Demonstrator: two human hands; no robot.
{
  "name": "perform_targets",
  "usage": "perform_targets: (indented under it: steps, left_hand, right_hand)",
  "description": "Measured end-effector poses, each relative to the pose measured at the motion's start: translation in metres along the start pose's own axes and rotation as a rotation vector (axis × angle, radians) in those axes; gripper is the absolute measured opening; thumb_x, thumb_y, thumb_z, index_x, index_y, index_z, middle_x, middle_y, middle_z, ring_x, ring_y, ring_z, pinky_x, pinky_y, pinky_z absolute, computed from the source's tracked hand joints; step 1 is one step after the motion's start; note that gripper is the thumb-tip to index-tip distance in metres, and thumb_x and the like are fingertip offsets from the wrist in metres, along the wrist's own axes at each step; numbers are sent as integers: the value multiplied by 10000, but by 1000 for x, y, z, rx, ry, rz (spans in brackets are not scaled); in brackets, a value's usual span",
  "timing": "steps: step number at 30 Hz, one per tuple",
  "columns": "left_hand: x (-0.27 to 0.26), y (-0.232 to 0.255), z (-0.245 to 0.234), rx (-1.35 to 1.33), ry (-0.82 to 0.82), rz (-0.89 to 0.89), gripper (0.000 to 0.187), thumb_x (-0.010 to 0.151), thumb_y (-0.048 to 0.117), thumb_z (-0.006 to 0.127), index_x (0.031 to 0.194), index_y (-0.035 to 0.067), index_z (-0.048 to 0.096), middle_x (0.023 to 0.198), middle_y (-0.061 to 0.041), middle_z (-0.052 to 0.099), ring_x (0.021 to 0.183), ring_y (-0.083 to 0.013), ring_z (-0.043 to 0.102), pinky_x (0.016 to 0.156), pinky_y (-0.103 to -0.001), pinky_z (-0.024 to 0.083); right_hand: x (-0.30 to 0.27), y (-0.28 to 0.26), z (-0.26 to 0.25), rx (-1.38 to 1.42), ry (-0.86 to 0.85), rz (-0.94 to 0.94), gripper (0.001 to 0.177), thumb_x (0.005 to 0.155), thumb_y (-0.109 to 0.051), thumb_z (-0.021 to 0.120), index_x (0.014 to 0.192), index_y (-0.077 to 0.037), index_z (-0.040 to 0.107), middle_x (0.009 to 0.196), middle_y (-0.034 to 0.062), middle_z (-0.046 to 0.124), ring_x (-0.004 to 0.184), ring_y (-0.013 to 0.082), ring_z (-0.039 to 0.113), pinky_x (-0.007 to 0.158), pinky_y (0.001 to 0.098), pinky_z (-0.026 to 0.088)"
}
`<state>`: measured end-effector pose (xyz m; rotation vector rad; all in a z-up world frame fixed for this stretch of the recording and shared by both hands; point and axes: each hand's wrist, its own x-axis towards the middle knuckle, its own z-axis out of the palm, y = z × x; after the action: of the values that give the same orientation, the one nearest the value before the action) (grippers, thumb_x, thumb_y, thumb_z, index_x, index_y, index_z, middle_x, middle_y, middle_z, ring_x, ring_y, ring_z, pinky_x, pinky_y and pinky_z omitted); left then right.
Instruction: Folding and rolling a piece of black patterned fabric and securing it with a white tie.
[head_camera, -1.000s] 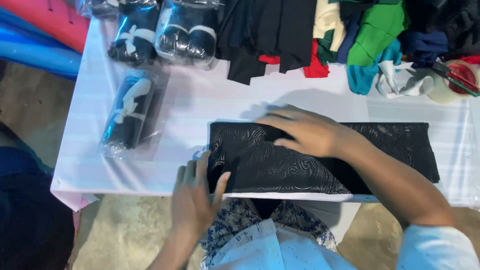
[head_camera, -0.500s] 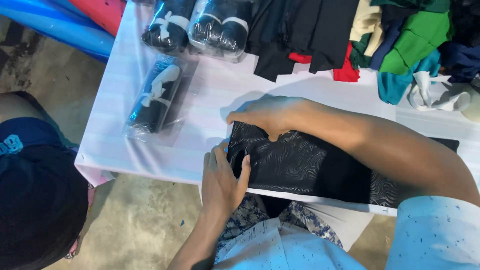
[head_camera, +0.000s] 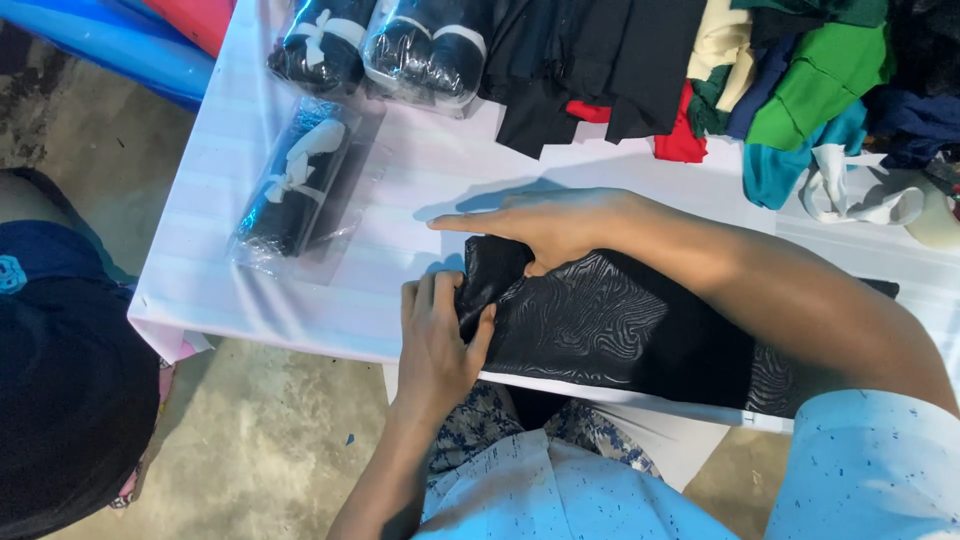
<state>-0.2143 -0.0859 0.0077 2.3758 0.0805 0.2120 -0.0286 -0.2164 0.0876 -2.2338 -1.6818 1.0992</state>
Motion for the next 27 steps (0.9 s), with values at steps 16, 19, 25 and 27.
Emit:
perform_targets:
  steps: [16,19,25,27]
  left_hand:
    - [46,-26,-52,-280,171,-32,597,916,-1,695,1469,88,488,1121,-265,706,1021,-501,690,816,-563,585]
    - [41,-26,-44,-334,219,-118,544,897,16,714,1411,108,563,1106,-223,736,1017,-452,711,834,-527,602]
    - [28,-20,-43,-356,254,-139,878,766,88,866,1514,44,407,1242,-328,661,1073,-536,674,862,-653,559]
    - [17,-20,-40,-271,218,-273,923,794,160,871,1549,82,345,1192,-312,681,1118,-549,653,924,-646,537]
  right_hand:
    - [64,61,-36,85,166,93,801,741,-232,917,1468,-166,587,1270,122,709,1154,399,666,966,531,530]
    - [71,54,-40,296,139,-11,619,754,-289,867,1334,-188,679,1146,94,761,1082,340,700,967,511,532]
    - [64,41,-57,182,222,-101,289,821,-219,787,1105,-198,740,985,82,781,936,342,699,884,461,531]
    - [50,35,-56,270,261,-141,193,869,-121,756,1060,-128,733,1023,128,783,1031,349,711,898,450,563]
